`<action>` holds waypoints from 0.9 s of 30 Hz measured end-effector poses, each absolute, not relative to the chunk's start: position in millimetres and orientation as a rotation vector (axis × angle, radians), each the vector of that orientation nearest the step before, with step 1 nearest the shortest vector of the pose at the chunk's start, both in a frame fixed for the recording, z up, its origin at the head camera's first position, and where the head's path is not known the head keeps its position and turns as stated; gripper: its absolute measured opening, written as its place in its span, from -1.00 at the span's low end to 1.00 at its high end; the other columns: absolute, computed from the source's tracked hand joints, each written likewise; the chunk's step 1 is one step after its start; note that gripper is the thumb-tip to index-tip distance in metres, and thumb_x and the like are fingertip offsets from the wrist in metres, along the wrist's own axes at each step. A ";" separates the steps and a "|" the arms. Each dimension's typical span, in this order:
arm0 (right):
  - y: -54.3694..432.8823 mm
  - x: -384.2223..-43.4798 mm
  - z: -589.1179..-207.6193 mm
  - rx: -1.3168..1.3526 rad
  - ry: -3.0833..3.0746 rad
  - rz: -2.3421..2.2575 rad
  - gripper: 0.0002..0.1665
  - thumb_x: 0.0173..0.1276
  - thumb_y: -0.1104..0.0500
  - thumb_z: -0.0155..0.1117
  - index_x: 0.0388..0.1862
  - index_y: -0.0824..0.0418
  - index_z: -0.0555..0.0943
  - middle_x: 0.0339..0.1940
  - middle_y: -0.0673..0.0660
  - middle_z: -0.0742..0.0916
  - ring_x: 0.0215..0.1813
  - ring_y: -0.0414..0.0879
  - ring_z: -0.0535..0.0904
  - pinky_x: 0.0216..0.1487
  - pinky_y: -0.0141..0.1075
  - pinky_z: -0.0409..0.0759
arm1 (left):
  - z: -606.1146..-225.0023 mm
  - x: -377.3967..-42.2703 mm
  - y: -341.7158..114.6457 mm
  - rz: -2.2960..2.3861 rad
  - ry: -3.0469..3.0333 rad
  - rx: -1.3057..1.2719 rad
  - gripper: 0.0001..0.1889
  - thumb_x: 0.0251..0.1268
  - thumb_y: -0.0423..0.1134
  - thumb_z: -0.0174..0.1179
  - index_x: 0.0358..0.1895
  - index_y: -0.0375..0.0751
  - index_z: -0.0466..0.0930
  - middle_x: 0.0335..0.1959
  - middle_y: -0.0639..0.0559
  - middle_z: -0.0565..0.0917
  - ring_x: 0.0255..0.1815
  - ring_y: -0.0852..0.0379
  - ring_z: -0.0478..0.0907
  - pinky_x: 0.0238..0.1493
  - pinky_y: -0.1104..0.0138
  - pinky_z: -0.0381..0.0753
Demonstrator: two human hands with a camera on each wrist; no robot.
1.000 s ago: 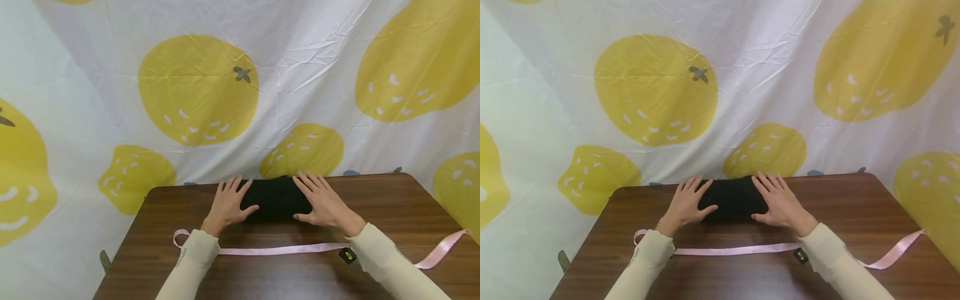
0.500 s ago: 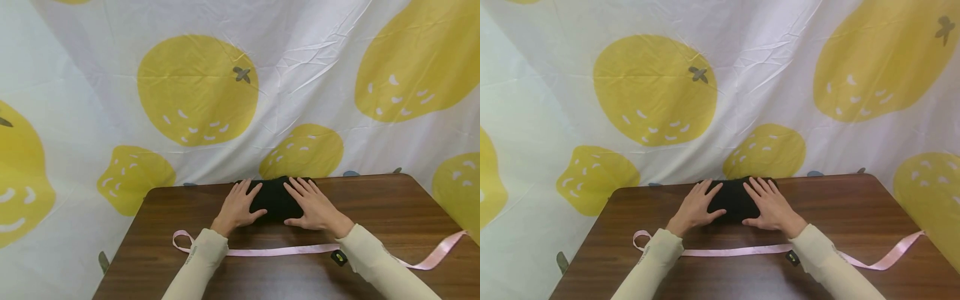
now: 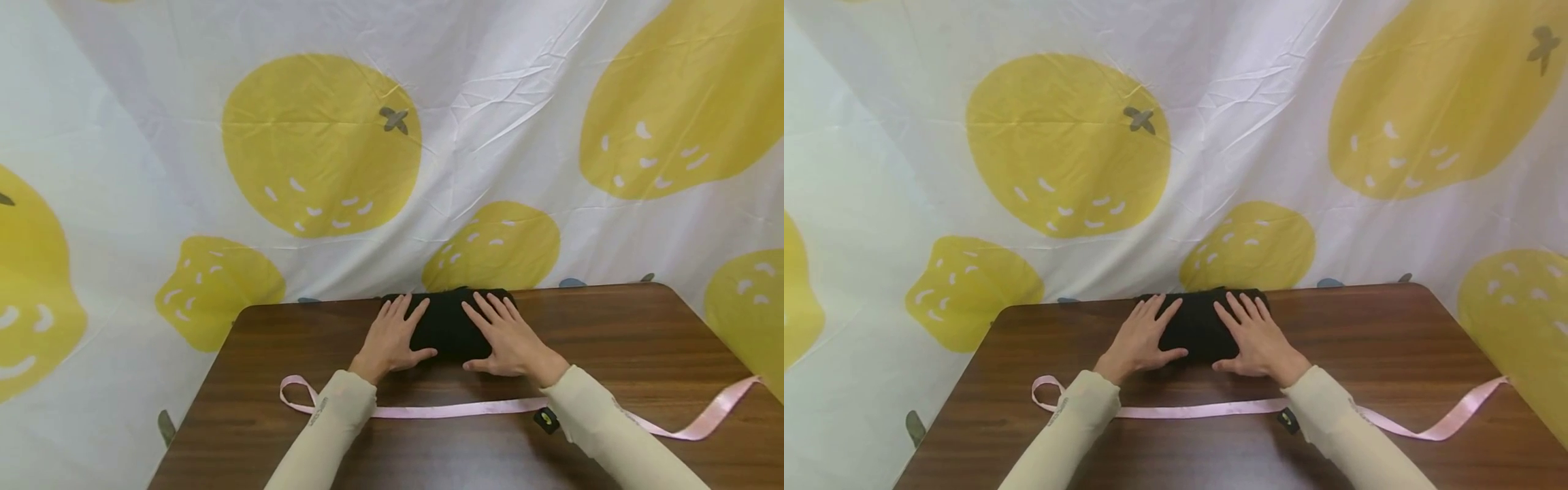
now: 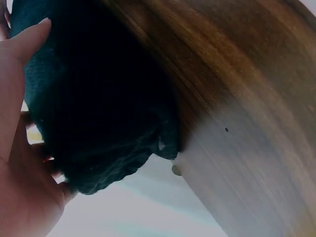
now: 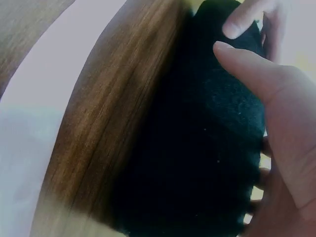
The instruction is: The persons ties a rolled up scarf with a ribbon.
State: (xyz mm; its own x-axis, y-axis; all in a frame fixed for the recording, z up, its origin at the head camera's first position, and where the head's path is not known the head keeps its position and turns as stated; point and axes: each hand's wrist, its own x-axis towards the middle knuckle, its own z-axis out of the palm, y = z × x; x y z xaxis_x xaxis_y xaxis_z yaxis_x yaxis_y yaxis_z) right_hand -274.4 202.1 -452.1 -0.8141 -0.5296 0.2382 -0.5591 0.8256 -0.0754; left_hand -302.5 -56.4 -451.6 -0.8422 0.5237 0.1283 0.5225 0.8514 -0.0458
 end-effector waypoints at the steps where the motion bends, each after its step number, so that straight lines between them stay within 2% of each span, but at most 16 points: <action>1: 201.9 -275.7 -453.6 0.840 -2.811 0.211 0.29 0.05 -0.41 0.42 0.56 0.25 0.14 0.57 0.39 0.18 0.53 0.41 0.05 0.46 0.29 -0.05 | -453.1 -303.8 -56.1 0.018 -2.902 -0.816 0.05 0.16 0.47 0.12 0.61 0.09 -0.11 0.58 -0.19 0.09 0.59 -0.10 0.03 0.55 0.06 -0.03; 9: 202.9 -288.2 -462.8 0.814 -2.869 0.250 0.46 -0.14 -0.38 0.57 0.59 0.22 0.07 0.57 0.36 0.17 0.55 0.43 -0.07 0.46 0.32 -0.15 | -465.0 -315.2 -51.6 0.114 -2.912 -0.798 0.29 -0.10 0.49 0.31 0.62 0.04 -0.22 0.57 -0.21 0.09 0.58 -0.12 0.02 0.56 0.03 -0.08; 17: 205.5 -302.1 -467.3 0.816 -2.882 0.330 0.56 -0.29 -0.38 0.62 0.60 0.17 0.04 0.58 0.33 0.19 0.56 0.43 -0.12 0.46 0.33 -0.23 | -470.0 -324.8 -47.1 0.222 -2.869 -0.789 0.30 -0.11 0.27 0.49 0.61 -0.02 -0.21 0.54 -0.24 0.15 0.55 -0.15 0.09 0.54 0.00 -0.01; 27: 205.0 -313.1 -467.6 0.806 -2.943 0.338 0.52 -0.24 -0.25 0.69 0.61 0.14 0.04 0.57 0.30 0.23 0.52 0.45 0.06 0.43 0.34 -0.02 | -480.2 -331.8 -44.3 0.227 -2.811 -0.731 0.27 -0.17 0.22 0.55 0.59 -0.02 -0.09 0.45 -0.22 0.30 0.47 -0.13 0.25 0.47 -0.01 0.17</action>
